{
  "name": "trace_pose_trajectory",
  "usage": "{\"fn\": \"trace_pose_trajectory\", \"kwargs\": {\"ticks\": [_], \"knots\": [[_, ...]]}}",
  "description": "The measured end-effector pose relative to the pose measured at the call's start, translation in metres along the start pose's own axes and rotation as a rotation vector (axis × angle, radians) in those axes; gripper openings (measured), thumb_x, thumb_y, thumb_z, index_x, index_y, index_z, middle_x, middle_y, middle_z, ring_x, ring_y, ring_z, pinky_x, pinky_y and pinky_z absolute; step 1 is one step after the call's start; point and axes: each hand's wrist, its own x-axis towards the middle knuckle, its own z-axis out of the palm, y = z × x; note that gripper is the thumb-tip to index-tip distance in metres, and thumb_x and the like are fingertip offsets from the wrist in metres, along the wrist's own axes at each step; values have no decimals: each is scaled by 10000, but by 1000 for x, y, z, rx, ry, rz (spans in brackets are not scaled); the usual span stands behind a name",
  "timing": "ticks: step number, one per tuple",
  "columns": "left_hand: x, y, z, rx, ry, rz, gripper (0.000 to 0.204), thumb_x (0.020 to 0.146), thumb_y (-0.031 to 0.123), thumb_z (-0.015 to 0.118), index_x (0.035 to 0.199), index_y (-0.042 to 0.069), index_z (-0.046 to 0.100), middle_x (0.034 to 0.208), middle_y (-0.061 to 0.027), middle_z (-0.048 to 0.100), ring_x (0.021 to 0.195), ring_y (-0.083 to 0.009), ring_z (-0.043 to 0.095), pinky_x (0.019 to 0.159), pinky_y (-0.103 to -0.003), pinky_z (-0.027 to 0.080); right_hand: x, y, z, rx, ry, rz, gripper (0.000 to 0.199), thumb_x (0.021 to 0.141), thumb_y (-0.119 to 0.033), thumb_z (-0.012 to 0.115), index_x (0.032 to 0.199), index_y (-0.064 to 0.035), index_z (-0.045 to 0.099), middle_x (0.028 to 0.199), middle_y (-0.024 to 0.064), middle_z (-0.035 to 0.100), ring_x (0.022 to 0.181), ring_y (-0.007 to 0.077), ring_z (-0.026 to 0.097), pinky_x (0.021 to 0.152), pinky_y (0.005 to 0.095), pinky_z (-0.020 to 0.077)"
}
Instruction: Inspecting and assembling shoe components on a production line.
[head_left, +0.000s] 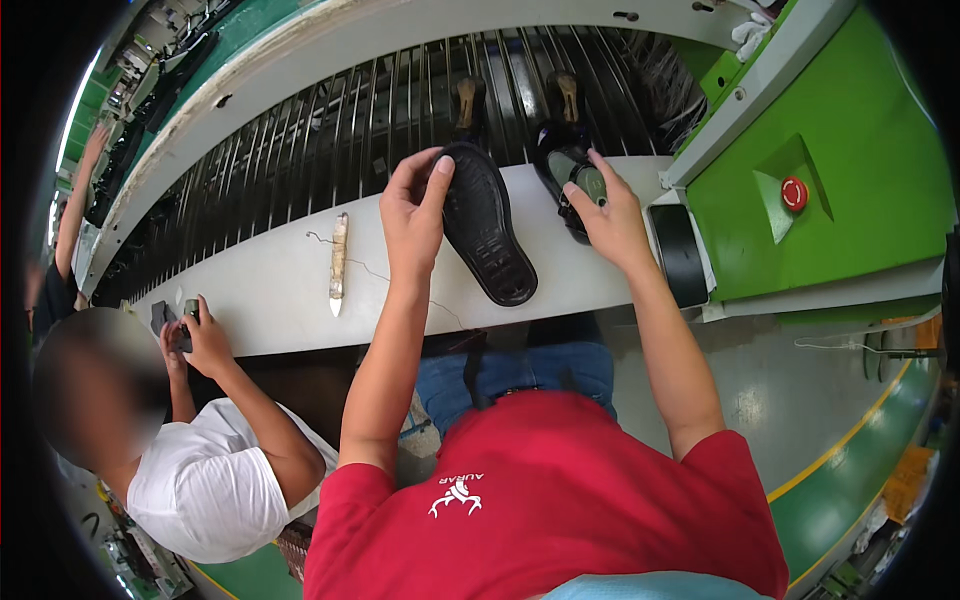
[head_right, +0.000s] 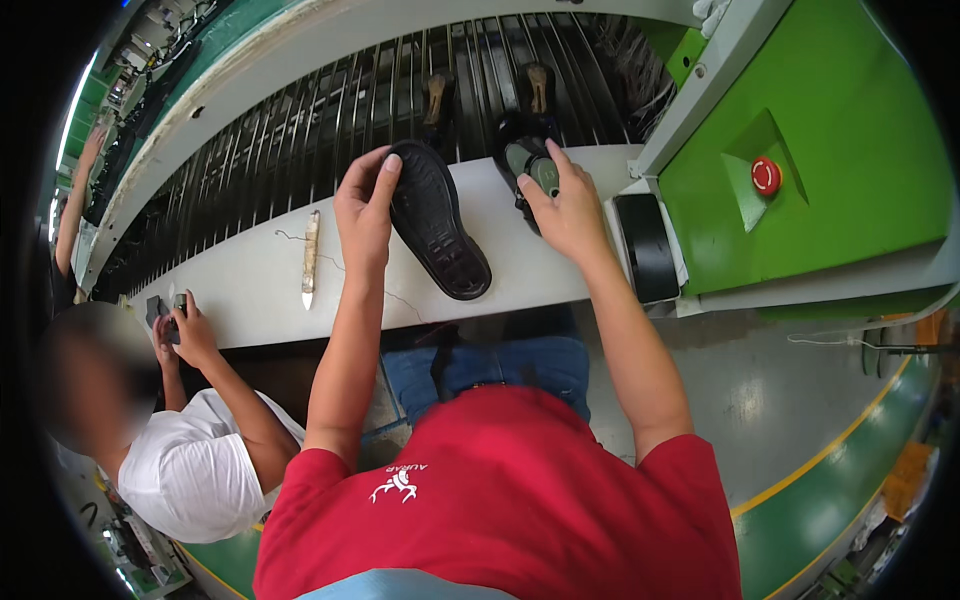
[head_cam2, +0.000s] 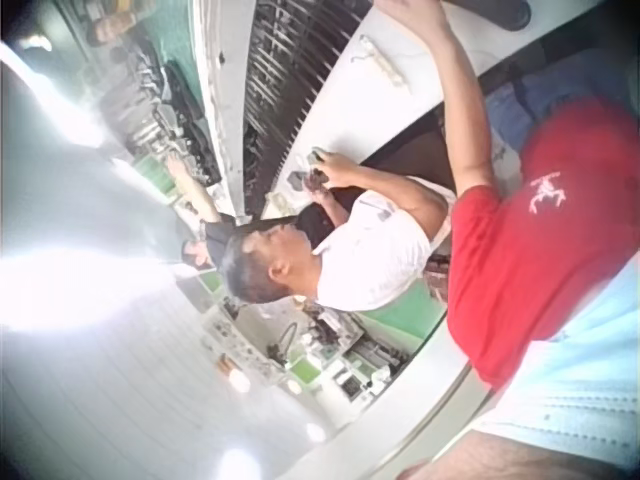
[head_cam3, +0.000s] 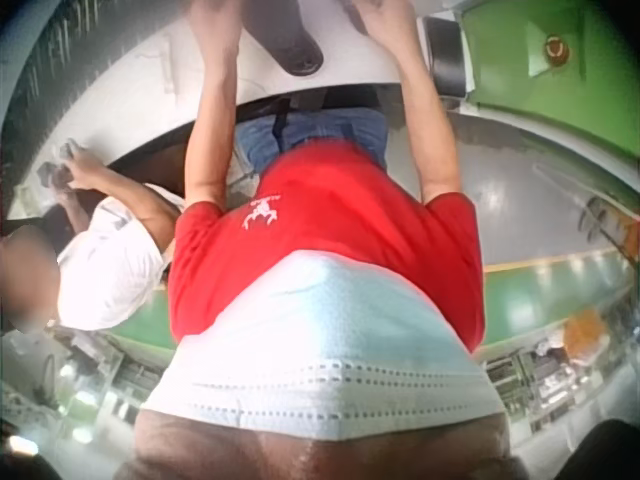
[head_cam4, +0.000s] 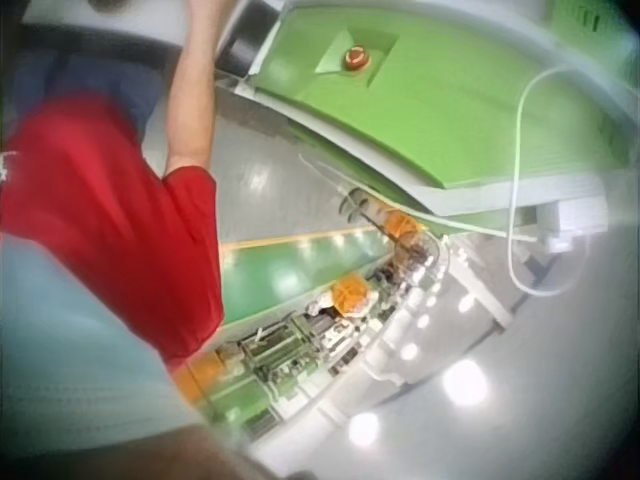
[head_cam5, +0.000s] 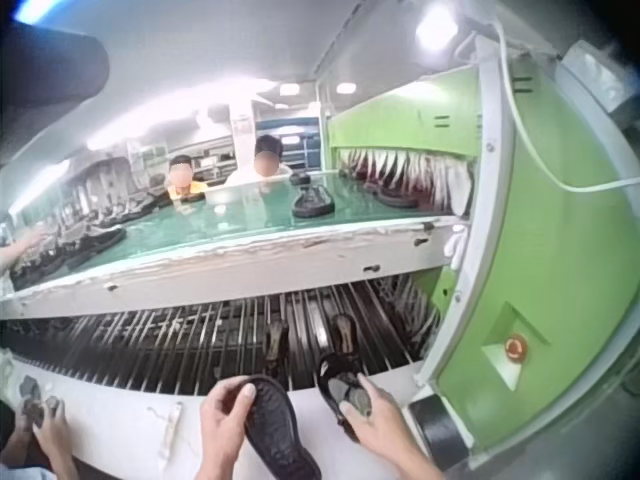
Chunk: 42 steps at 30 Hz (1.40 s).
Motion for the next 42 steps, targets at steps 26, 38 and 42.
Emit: {"fn": "trace_pose_trajectory", "kwargs": {"ticks": [26,38,42], "knots": [[-14,32,0,-296,-173,-159,856,1145,644,255,1400,-98,596,1214,-181,758,1128,-235,733,1001,-356,589,-119,-59,17,568,94,-206,866,975,-71,719,1660,82,211,1563,237,462,1401,283,524,1183,396,415],[-56,61,9,-234,-221,106,639,874,120,882,1424,-48,603,1218,-145,748,1116,-195,726,1016,-331,568,-164,-62,34,523,-40,-289,905,920,-102,734,1635,104,219,1490,239,436,1328,313,532,1121,413,446],[-64,66,12,-152,-191,129,661,843,109,912,1411,-45,610,1181,-133,752,1074,-188,738,973,-322,590,-167,-65,37,510,0,-339,887,893,-154,779,1591,128,310,1356,228,506,1195,308,577,1029,404,488]]}}
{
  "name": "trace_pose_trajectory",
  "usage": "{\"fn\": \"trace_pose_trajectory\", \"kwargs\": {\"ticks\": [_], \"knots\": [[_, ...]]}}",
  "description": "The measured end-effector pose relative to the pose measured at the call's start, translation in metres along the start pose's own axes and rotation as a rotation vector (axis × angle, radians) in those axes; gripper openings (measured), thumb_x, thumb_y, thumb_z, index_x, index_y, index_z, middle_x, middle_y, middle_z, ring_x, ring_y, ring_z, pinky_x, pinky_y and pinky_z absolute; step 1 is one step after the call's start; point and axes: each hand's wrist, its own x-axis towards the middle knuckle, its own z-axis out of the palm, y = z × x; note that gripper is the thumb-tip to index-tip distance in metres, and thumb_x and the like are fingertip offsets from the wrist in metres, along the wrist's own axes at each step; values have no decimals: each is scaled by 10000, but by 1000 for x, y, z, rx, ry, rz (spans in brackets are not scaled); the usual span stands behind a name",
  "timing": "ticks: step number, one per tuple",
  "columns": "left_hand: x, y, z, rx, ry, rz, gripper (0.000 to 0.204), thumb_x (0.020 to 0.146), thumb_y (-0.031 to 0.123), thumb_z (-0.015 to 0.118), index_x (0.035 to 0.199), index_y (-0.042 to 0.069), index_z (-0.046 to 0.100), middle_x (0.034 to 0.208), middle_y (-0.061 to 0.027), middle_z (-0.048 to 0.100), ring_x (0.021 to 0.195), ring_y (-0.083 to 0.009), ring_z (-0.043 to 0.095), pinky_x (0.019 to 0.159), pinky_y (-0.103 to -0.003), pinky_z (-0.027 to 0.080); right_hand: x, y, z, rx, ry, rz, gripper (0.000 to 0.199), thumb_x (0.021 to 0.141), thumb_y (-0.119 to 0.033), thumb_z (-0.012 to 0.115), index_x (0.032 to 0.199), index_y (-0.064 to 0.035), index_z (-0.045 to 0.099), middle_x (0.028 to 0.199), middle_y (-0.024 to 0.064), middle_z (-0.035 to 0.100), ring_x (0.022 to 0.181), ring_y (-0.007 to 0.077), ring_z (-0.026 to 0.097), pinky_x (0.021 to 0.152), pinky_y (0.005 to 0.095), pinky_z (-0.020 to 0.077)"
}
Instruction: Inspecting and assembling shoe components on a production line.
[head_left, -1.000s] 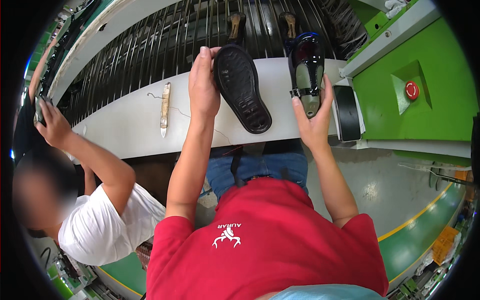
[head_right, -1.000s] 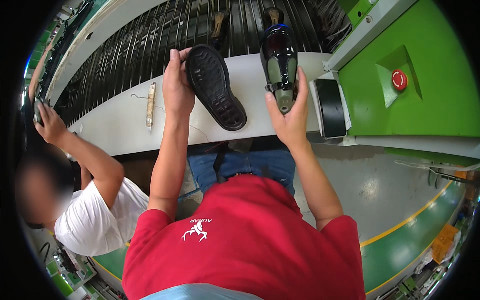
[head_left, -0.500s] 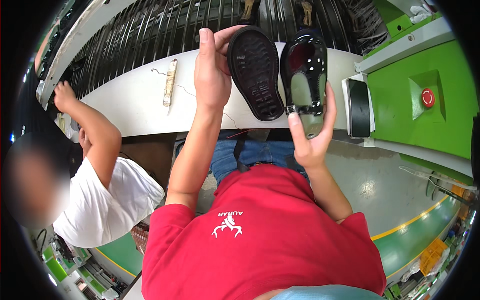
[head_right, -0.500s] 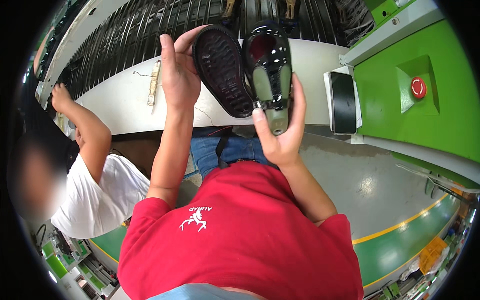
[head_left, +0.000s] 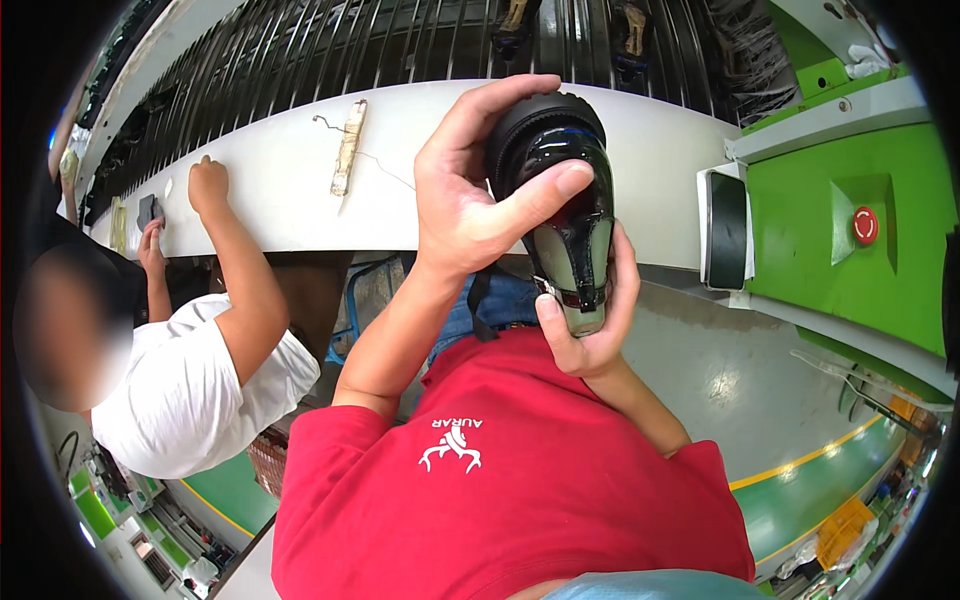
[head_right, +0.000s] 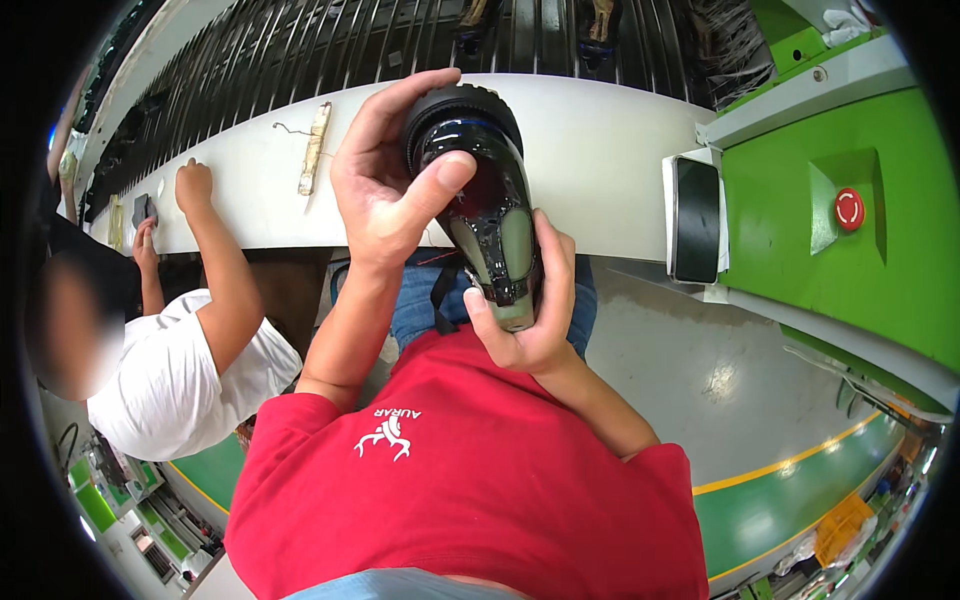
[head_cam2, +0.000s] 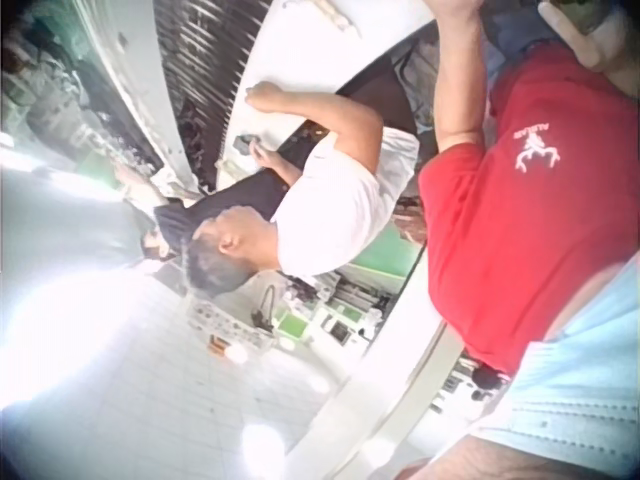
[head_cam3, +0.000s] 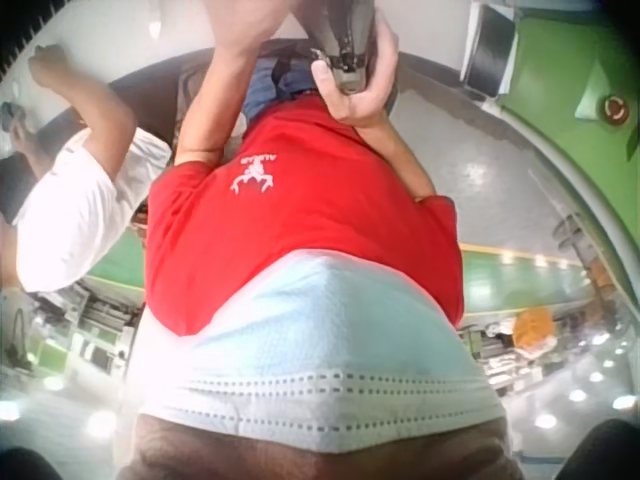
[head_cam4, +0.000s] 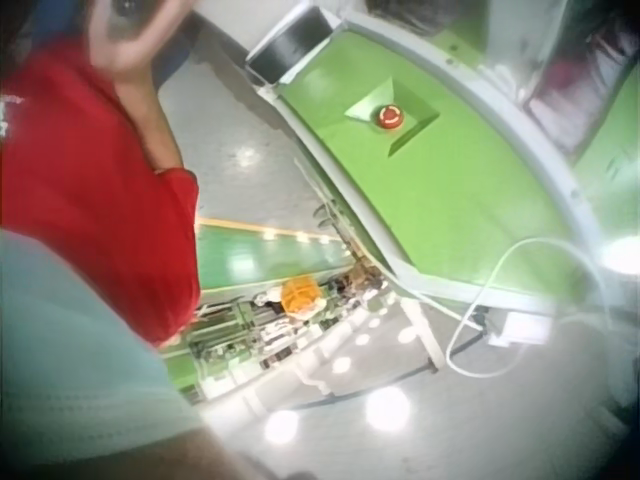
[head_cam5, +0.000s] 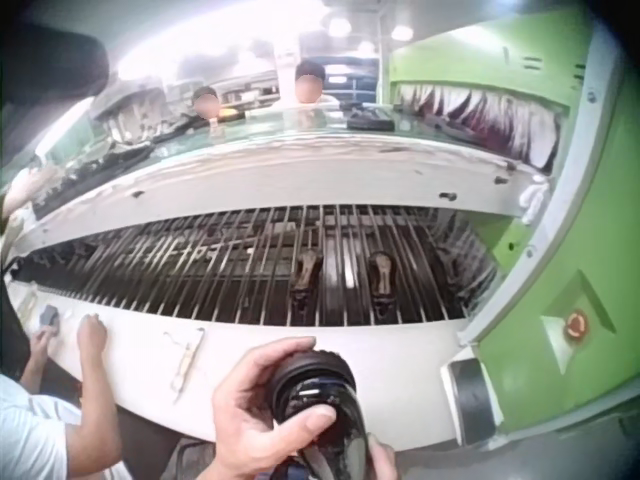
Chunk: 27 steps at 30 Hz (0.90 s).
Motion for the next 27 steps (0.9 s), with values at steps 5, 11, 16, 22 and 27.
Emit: {"fn": "trace_pose_trajectory", "kwargs": {"ticks": [5,11,16,22,27], "knots": [[-4,-1,4,40,38,69,650,829,112,929,1387,-38,630,1147,-121,752,1041,-180,744,944,-316,603,-5,0,0,-24,-15,-7,890,892,-156,776,1590,136,307,1360,240,502,1204,319,574,1032,408,487],[-5,0,5,88,44,103,595,826,115,935,1343,-19,672,1131,-98,755,1027,-173,746,934,-314,607,-12,-2,-8,5,-105,51,955,923,-99,699,1673,95,139,1633,267,354,1490,333,443,1229,434,379],[-6,1,7,103,40,93,584,830,117,936,1336,-15,676,1127,-103,757,1012,-174,751,917,-312,613,-5,-6,-4,-37,-10,7,890,887,-138,759,1597,139,300,1359,236,509,1193,316,576,1027,405,488],[-7,1,8,78,43,81,570,832,104,934,1327,-16,678,1111,-107,766,1004,-173,756,910,-310,616,-8,-4,-3,-22,0,17,889,887,-145,756,1600,135,303,1345,236,519,1185,319,580,1021,405,491],[-7,3,8,75,38,77,566,832,98,933,1325,-18,679,1102,-107,769,999,-171,757,909,-308,617,-9,-4,-6,-19,-55,37,913,908,-125,727,1637,112,230,1480,251,454,1319,324,530,1110,420,449]]}}
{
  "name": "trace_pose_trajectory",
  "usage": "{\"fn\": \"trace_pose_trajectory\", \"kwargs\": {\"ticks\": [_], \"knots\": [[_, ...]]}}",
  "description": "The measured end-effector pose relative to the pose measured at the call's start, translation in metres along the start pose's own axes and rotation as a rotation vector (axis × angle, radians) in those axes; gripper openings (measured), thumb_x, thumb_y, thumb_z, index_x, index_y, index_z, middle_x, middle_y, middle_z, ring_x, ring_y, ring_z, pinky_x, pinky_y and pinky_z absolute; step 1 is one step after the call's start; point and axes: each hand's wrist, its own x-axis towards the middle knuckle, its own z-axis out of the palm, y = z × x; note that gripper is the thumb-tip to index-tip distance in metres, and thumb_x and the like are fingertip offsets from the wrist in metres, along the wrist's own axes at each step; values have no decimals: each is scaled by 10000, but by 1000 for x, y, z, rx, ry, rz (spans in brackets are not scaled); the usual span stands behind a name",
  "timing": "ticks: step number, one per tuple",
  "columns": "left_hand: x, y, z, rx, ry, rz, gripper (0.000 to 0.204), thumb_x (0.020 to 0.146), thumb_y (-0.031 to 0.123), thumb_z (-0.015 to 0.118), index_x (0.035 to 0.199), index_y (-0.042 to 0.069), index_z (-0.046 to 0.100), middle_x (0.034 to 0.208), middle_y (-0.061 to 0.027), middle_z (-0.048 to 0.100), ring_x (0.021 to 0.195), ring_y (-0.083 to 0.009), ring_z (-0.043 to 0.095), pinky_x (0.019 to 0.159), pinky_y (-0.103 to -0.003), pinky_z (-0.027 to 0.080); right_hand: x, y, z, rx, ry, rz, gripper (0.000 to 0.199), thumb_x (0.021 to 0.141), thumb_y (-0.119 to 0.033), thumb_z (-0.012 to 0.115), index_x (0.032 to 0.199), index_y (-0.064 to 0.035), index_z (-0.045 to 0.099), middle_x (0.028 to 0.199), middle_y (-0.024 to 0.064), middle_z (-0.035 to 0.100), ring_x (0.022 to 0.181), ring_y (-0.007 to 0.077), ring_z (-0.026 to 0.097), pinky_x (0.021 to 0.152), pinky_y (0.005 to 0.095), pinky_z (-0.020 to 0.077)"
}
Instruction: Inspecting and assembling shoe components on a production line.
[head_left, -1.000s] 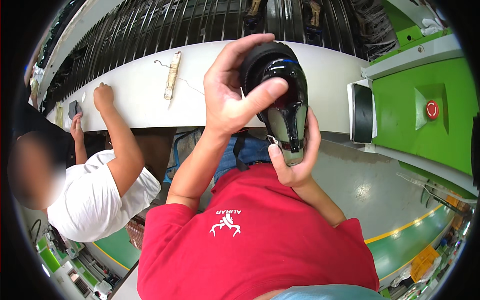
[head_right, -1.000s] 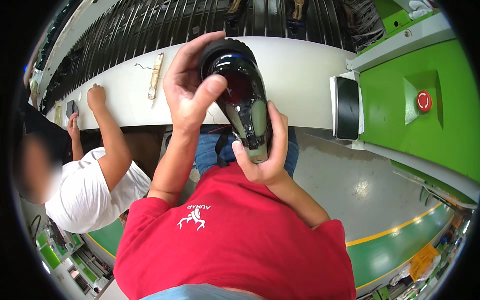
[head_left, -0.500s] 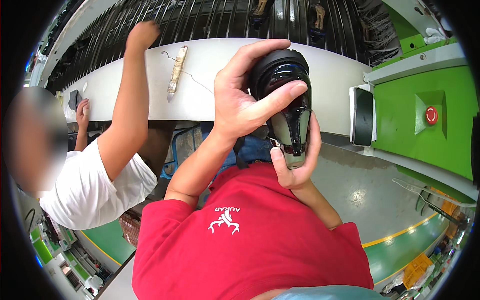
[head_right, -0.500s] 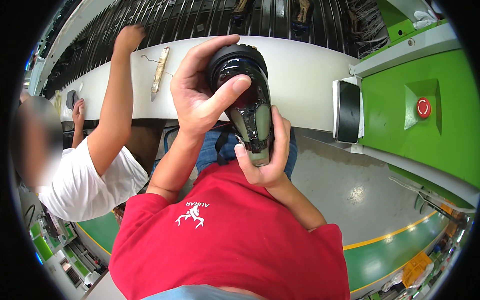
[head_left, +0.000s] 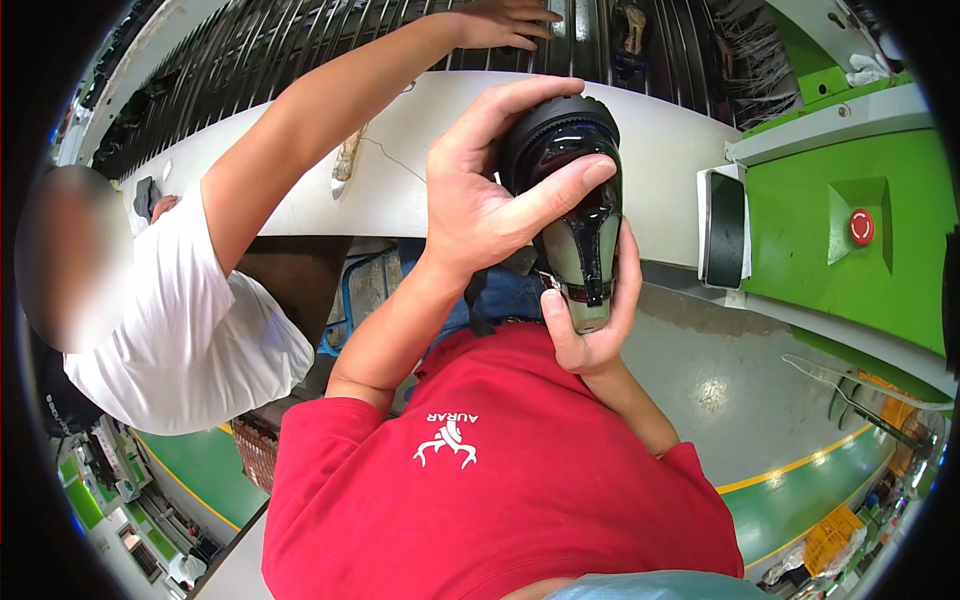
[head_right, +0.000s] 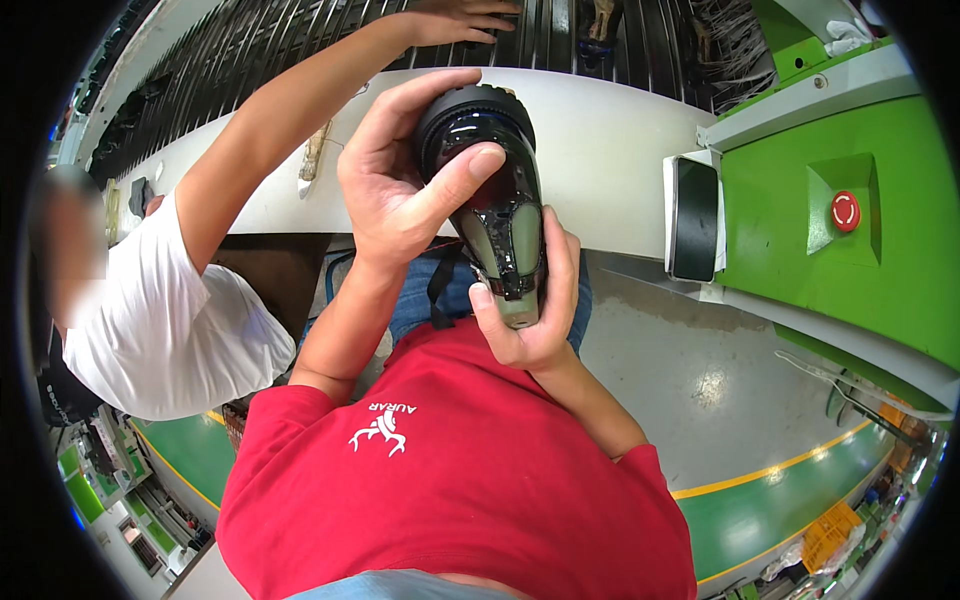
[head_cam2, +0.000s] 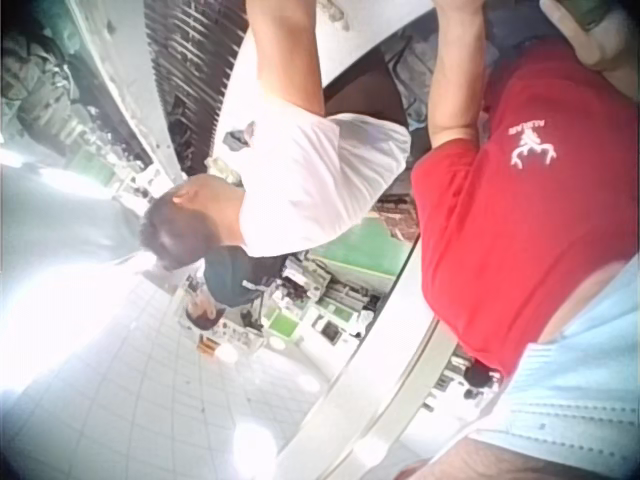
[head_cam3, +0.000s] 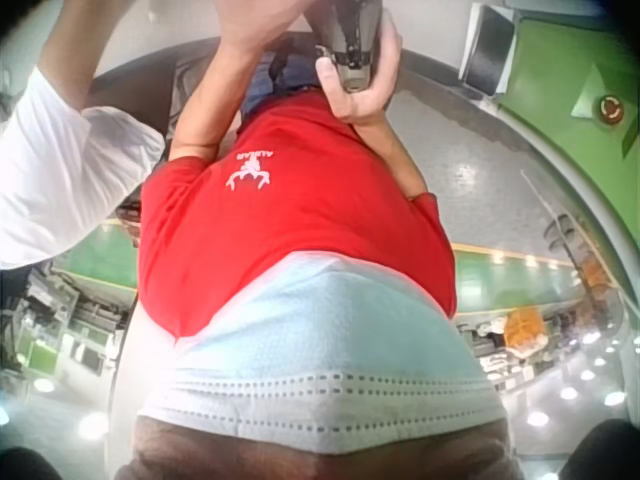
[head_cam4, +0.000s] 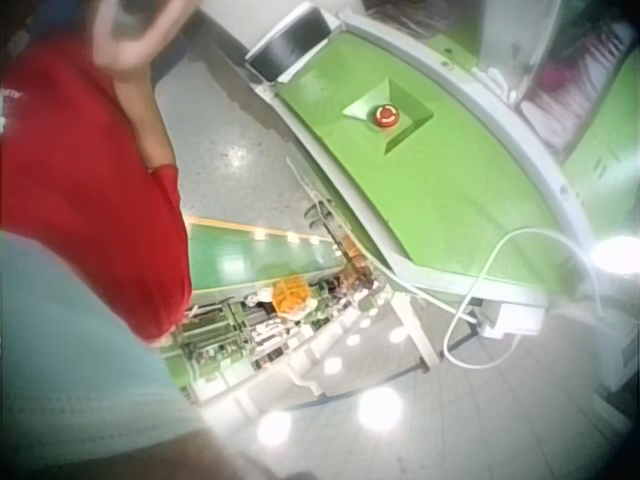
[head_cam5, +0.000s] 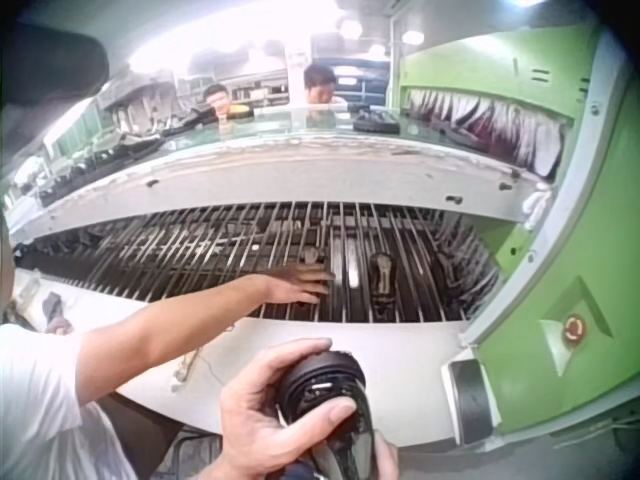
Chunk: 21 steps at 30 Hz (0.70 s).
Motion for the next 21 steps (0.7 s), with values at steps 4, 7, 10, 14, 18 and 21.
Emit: {"fn": "trace_pose_trajectory", "kwargs": {"ticks": [4,7,10,14,18,21], "knots": [[0,-1,-1,9,2,30,541,834,97,931,1306,-15,692,1100,-106,770,996,-169,758,905,-309,619,2,0,2,-32,46,-41,885,882,-147,754,1594,141,313,1330,245,528,1156,329,595,996,412,506],[0,-2,-1,7,4,36,526,834,94,929,1295,-13,700,1095,-103,770,990,-167,758,898,-309,622,3,0,2,-17,48,-37,884,880,-144,752,1593,143,315,1326,244,530,1152,328,596,991,412,508],[0,-1,-2,0,-1,35,517,834,85,927,1290,-13,702,1086,-101,772,982,-164,759,891,-308,625,4,0,2,-35,40,-43,885,875,-138,748,1592,146,314,1324,245,531,1144,325,598,983,410,511],[-1,-2,-3,-25,-8,30,505,837,70,923,1283,-17,703,1080,-104,777,984,-162,760,890,-308,627,3,1,3,-19,38,-36,886,871,-133,746,1591,148,314,1322,248,531,1135,325,599,979,406,512],[-1,1,-2,-31,-7,25,495,840,73,923,1274,-21,703,1079,-111,781,981,-164,762,891,-310,629,2,2,3,-13,37,-22,895,866,-129,746,1595,150,309,1318,250,532,1135,328,600,976,405,514],[-1,3,-1,-27,-8,18,494,843,81,924,1270,-26,701,1071,-114,784,971,-165,765,888,-310,631,2,3,2,-27,37,-29,901,862,-127,748,1597,152,307,1314,251,533,1129,330,603,970,404,517]]}}
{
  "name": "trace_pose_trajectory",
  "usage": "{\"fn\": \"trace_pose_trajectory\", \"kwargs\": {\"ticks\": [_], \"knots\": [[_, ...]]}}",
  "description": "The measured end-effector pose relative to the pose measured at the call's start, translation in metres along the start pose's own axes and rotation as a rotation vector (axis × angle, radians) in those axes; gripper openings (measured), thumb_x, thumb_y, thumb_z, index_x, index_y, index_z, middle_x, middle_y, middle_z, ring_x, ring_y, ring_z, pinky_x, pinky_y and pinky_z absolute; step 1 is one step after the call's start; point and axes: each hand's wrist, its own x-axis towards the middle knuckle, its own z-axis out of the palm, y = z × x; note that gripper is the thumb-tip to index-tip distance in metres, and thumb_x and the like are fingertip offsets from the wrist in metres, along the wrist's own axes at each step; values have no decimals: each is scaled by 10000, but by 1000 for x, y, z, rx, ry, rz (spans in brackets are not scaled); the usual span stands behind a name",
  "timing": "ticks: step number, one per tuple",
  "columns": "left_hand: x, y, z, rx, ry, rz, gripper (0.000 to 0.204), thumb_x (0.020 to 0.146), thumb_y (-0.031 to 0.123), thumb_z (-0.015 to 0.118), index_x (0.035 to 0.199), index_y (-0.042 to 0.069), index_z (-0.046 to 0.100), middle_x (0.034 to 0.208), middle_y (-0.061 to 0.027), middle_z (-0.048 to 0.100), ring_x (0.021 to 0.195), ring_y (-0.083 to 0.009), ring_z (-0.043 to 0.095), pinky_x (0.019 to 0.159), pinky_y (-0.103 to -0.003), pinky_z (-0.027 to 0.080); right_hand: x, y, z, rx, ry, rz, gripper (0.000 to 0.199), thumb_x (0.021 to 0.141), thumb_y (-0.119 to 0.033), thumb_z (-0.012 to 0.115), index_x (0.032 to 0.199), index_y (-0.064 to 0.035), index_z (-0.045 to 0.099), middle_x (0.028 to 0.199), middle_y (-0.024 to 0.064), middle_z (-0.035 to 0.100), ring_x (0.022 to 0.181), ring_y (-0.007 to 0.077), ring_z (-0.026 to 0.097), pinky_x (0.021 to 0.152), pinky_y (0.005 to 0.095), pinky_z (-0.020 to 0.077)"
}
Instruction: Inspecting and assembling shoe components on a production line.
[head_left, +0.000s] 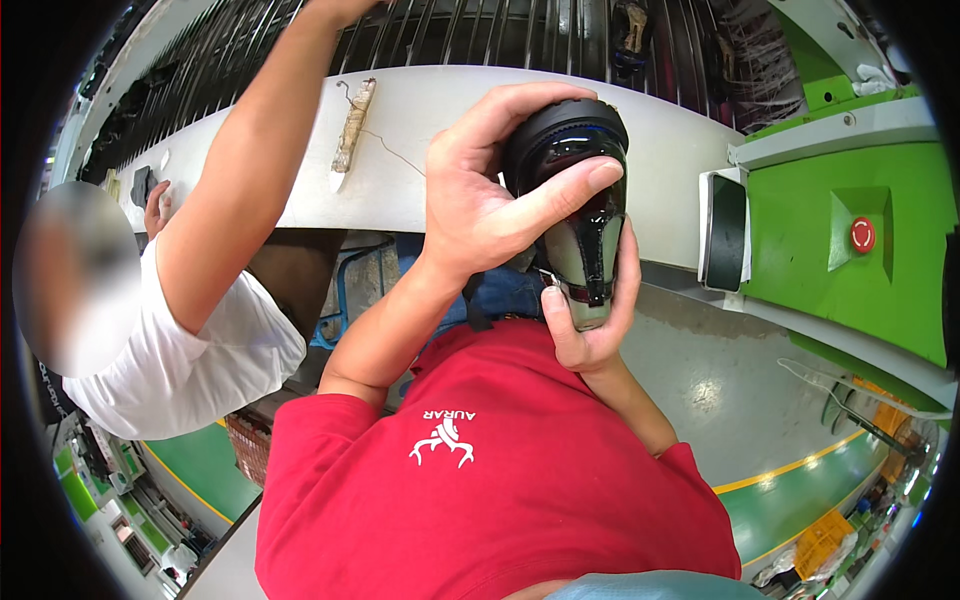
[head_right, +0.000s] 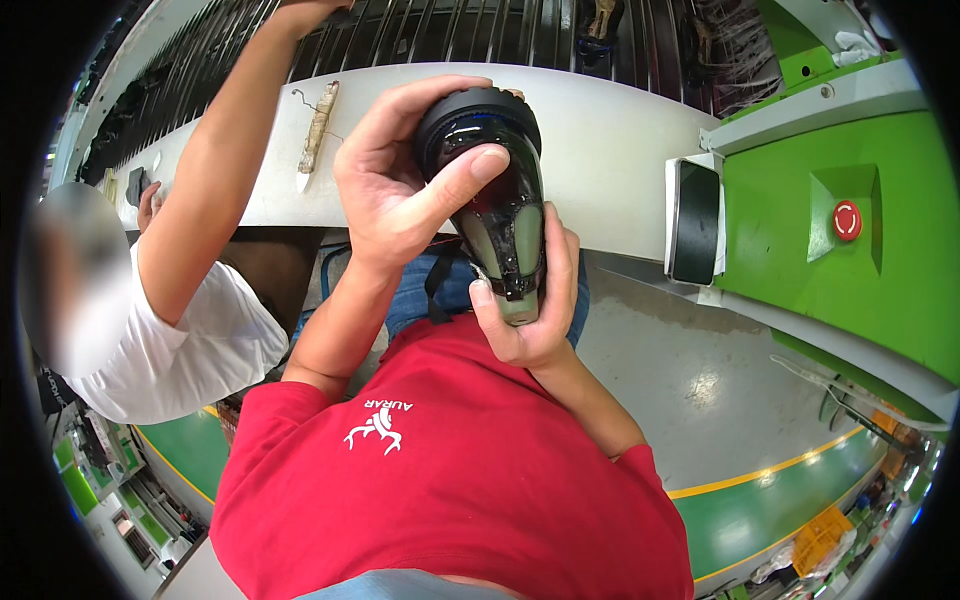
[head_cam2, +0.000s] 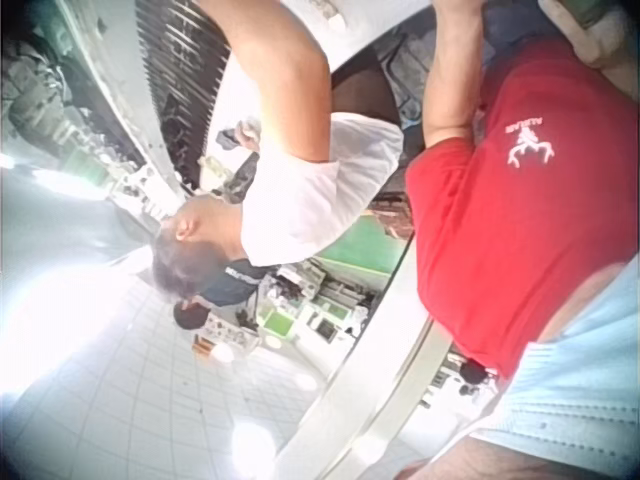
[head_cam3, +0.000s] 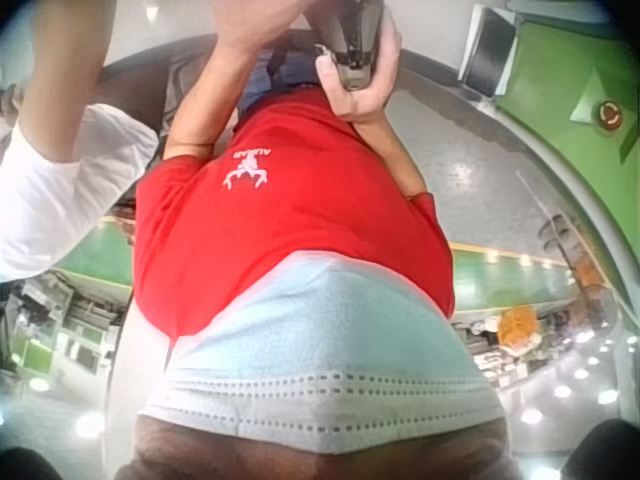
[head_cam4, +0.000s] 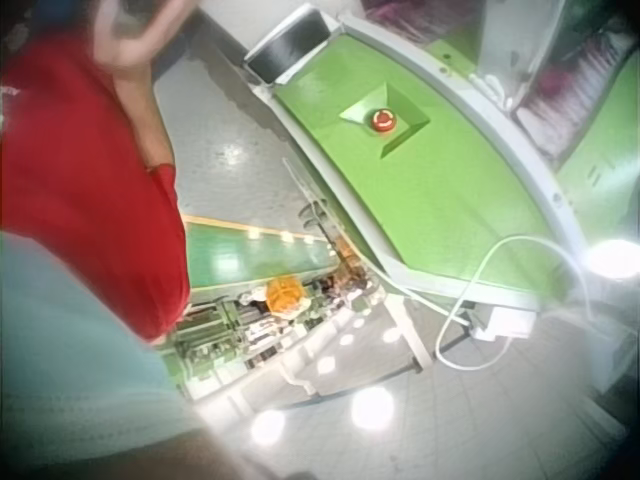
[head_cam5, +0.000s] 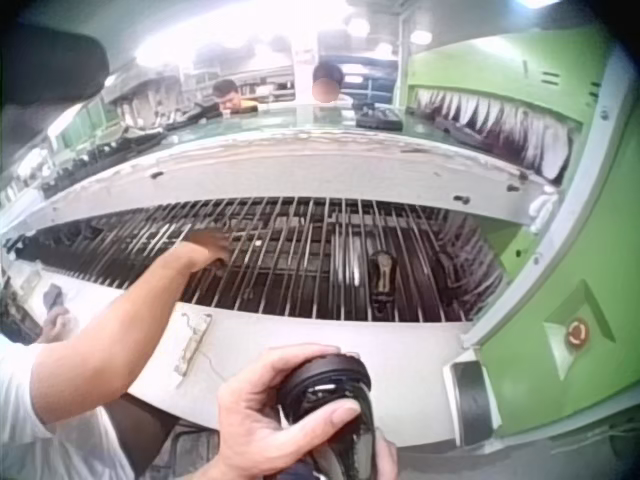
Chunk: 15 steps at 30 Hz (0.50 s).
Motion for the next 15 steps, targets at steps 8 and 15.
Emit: {"fn": "trace_pose_trajectory", "kwargs": {"ticks": [8,15], "knots": [[2,-1,4,-47,-22,-33,513,857,79,913,1300,-40,681,1041,-112,779,943,-156,759,865,-303,626,3,-7,-8,-46,0,3,892,853,-123,748,1588,161,330,1294,252,545,1099,328,613,933,400,531],[5,-1,5,-52,33,-11,408,882,113,890,1247,2,745,1021,-92,788,916,-139,755,838,-293,614,9,-14,-6,-46,3,72,922,845,-116,750,1612,149,314,1288,226,545,1119,316,609,963,393,523]]}}
